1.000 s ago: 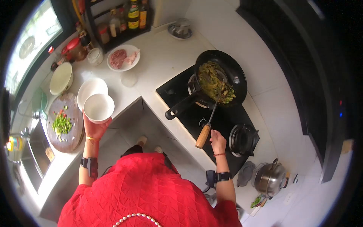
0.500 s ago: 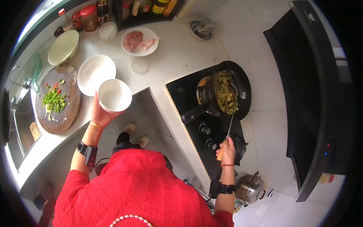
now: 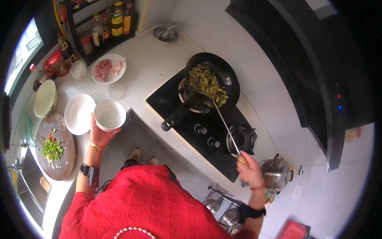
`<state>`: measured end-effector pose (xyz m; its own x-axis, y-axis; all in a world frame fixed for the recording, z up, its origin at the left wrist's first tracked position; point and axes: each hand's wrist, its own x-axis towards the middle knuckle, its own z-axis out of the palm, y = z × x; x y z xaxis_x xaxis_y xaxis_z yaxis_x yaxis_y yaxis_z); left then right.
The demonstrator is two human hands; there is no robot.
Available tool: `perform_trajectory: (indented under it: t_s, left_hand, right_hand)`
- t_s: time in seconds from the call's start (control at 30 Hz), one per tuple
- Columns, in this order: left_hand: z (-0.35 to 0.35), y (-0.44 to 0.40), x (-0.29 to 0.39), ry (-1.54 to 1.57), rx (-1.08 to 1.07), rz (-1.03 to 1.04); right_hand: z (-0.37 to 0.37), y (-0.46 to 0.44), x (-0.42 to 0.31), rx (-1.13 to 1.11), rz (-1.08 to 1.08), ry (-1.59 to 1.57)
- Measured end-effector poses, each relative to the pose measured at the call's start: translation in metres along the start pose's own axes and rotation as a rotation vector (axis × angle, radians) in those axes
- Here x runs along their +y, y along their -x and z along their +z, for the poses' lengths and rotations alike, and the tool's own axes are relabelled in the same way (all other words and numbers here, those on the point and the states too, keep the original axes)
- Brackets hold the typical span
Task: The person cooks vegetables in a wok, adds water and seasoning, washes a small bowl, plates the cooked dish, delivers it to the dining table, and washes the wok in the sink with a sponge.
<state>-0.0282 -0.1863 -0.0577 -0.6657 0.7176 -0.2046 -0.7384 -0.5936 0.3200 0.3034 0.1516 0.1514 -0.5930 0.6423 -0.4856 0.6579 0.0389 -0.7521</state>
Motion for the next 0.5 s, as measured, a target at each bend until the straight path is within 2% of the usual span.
perform_trajectory:
  t_s: [0.1, 0.17, 0.27, 0.5]
  left_hand:
    - [0.009, -0.008, -0.008, -0.009, -0.014, -0.051]
    - [0.005, -0.009, -0.008, -0.008, -0.07, -0.072]
    - [0.001, -0.005, -0.008, 0.046, -0.036, -0.062]
    - [-0.032, 0.013, -0.014, 0.118, 0.062, -0.036]
  right_hand:
    - [0.027, -0.06, 0.015, 0.152, -0.137, 0.117]
    - [0.03, -0.085, 0.013, 0.202, -0.145, 0.022]
    - [0.022, -0.11, 0.009, 0.205, -0.215, -0.109]
    - [0.029, -0.149, -0.016, 0.228, -0.21, 0.168]
